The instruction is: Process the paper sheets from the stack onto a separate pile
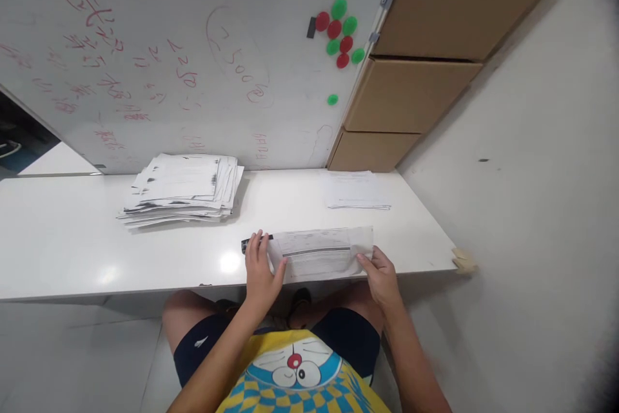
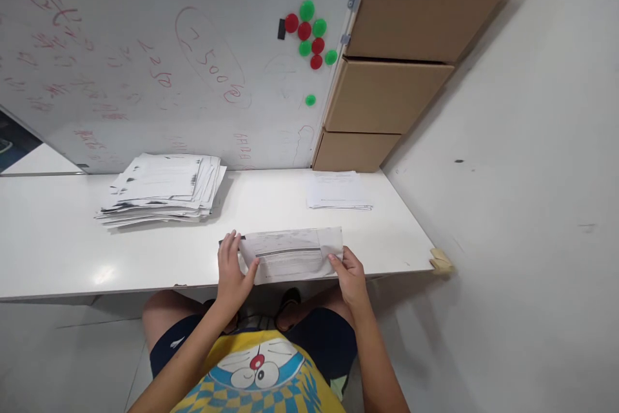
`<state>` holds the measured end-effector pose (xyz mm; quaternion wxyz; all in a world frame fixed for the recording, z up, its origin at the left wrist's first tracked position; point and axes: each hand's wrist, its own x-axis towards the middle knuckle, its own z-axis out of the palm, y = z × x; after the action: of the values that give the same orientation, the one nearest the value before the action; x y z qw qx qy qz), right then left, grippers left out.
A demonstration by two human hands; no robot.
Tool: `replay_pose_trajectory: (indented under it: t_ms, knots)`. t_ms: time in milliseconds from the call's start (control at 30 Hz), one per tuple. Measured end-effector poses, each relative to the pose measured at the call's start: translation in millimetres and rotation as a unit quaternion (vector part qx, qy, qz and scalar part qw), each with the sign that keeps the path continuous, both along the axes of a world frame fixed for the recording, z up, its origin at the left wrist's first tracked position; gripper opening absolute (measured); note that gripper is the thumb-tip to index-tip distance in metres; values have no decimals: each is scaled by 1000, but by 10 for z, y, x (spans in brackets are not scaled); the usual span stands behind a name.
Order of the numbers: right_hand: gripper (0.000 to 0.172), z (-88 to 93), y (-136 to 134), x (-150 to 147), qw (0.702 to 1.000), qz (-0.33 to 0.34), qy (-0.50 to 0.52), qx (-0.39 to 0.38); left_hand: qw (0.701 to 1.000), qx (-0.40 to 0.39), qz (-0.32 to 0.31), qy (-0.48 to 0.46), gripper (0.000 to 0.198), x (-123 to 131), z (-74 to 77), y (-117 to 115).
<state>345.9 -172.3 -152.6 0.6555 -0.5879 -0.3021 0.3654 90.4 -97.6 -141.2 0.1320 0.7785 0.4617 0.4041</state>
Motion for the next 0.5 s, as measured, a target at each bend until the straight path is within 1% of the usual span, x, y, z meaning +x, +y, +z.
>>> replay_pose_trajectory:
  t_ms: [33,67,100,133,200,267,367,433,500]
  knots:
    - [35,-22,26,-19,999,-22,9,29,998,-51,13,-38,66,-26,4,24]
    - [34,-44,59,-48,998,-39,20,54,992,-102,5,-77,70,-42,3,46]
    - [34,-65,94,-83,995,-53,32,73,982,-146,-15,-115,72,-55,-5,67]
    - [34,-87,127,-122,993,-64,44,87,972,-178,-41,-147,69,-68,-17,89]
    - [36,-141,171,-202,990,-71,59,103,956,-203,-85,-192,56,-106,-56,128]
    - [41,-219,174,-264,991,-65,58,106,952,-206,-106,-201,42,-159,-114,153]
    - [46,-356,123,-293,995,-58,32,81,955,-194,-99,-201,36,-213,-205,152]
    - [40,-403,84,-273,998,-40,4,53,957,-152,-119,-217,26,-207,-232,139]
    - [34,-380,59,-243,999,-9,-25,38,954,-88,-160,-238,17,-173,-215,139]
